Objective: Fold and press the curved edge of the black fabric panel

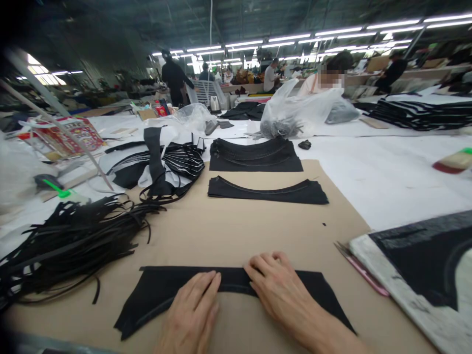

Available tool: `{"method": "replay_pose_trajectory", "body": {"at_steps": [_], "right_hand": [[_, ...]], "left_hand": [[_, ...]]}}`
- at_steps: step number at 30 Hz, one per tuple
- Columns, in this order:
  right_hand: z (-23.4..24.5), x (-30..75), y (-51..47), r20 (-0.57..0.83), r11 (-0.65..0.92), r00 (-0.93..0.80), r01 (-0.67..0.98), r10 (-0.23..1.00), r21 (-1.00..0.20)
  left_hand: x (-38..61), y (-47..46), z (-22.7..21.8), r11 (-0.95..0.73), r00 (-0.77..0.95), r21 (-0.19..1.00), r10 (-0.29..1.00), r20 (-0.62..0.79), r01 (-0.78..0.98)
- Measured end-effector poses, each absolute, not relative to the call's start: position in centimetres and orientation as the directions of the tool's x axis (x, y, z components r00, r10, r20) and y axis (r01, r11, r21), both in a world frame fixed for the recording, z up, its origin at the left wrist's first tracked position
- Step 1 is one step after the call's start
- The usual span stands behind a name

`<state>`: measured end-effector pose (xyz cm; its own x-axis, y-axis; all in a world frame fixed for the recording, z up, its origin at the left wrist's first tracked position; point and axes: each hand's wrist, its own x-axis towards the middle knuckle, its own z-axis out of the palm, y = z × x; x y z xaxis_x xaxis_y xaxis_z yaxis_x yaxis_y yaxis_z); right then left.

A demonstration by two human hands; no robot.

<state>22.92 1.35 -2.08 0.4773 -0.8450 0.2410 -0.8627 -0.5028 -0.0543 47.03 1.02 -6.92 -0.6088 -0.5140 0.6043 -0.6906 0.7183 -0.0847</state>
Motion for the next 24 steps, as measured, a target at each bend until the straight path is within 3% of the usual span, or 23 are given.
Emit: {"method": "replay_pose_trajectory", "body": {"at_steps": [5,8,11,14,16,18,21,24], "right_hand": [[-4.0,21.0,2.8,0.272,-0.522,0.541,-0.841,-0.796,0.143],[-3.9,19.8,3.3,0.275,-0.532,0.565,-0.825,-0.778,0.192],[-3.8,19.7,3.0,0.319,-0.515,0.524,-0.849,-0.790,0.119],[-5.1,20.3,1.8,0.446,-0.485,0.462,-0.872,-0.766,0.069],[-6.9,20.6,0.7,0.520,-0.475,0.436,-0.878,-0.735,0.064],[-8.6,20.8,-0.4,0.521,-0.487,0.424,-0.873,-0.741,0.018],[-8.8,21.3,-1.1,0.392,-0.493,0.408,-0.858,-0.825,-0.145],[-5.8,22.5,-0.5,0.149,-0.411,0.383,-0.848,-0.912,-0.335]], "left_hand": [[46.3,-0.2,-6.9,0.693,-0.620,-0.065,-0.593,0.514,-0.718],[46.2,-0.1,-7.6,0.698,-0.600,-0.022,-0.598,0.531,-0.716],[45.9,0.7,-7.5,0.685,-0.531,0.092,-0.635,0.561,-0.722],[46.1,1.3,-6.8,0.648,-0.435,0.248,-0.700,0.566,-0.720],[47.2,1.0,-6.1,0.553,-0.340,0.357,-0.791,0.509,-0.753],[49.5,0.3,-5.2,0.354,-0.159,0.447,-0.895,0.416,-0.821],[53.9,-0.3,-4.0,0.053,0.138,0.536,-0.941,0.309,-0.842],[56.2,0.3,-4.1,-0.044,0.188,0.688,-0.973,0.135,-0.724]]}}
